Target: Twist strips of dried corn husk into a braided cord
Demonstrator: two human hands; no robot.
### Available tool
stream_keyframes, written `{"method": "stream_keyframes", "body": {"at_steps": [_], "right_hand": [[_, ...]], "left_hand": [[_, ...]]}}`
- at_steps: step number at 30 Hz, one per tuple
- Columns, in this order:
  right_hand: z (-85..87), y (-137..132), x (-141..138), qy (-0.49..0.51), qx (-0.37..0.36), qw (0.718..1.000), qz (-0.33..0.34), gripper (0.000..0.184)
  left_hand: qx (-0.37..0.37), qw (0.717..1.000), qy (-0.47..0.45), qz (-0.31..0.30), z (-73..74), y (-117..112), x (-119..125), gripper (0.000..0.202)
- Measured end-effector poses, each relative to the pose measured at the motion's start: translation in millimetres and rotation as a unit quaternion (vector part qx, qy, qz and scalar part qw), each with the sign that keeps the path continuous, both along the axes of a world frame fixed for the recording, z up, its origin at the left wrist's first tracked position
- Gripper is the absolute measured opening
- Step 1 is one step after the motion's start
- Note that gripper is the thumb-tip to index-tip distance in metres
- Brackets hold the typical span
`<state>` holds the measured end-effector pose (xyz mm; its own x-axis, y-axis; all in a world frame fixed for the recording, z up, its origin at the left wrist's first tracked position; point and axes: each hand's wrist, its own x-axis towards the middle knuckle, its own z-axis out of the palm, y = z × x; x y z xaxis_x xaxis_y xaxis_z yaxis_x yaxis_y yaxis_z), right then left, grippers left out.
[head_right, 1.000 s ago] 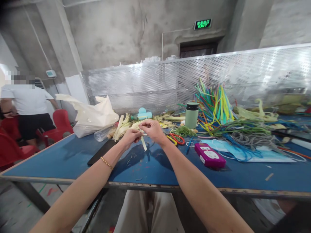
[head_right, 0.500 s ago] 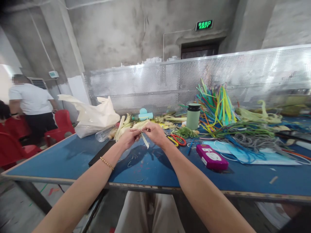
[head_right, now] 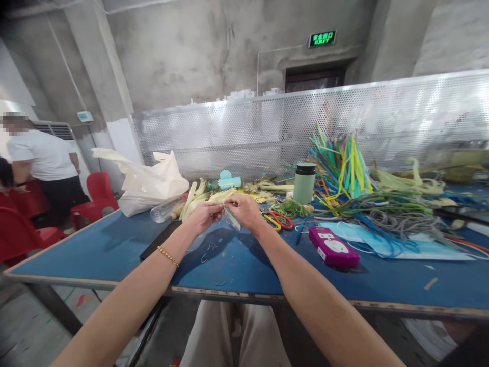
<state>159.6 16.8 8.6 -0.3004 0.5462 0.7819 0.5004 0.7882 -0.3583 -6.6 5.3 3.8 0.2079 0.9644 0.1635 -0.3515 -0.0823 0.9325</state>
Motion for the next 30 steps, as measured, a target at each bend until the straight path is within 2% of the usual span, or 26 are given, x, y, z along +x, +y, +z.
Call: {"method": "stream_keyframes", "body": {"at_steps": [4, 15, 20, 24, 30], "right_hand": [[-4.0, 6.6, 0.7, -0.012, 0.027, 0.999, 0.027, 0.012], [-0.8, 7.4, 4.2, -0.054, 0.052, 0.997, 0.025, 0.016], [-1.6, 9.1, 4.8, -0.063, 0.070, 0.995, 0.027, 0.016], [-1.8, 8.6, 4.6, -0.061, 0.064, 0.996, 0.031, 0.019], [-1.4, 7.3, 3.4, -0.040, 0.045, 0.997, 0.046, 0.029]], "left_hand": [[-0.011, 1.000, 0.017, 0.001, 1.4, -0.7, -1.1, 0.012], [-0.047, 0.999, -0.006, 0.012, 8.1, -4.0, 1.5, 0.007], [-0.047, 0.998, -0.037, -0.013, 6.5, -3.3, 1.2, 0.006], [-0.036, 0.997, -0.058, -0.021, 4.1, -1.6, -0.1, 0.012], [-0.069, 0.995, -0.067, -0.025, 4.5, 0.8, -0.8, 0.010]]}}
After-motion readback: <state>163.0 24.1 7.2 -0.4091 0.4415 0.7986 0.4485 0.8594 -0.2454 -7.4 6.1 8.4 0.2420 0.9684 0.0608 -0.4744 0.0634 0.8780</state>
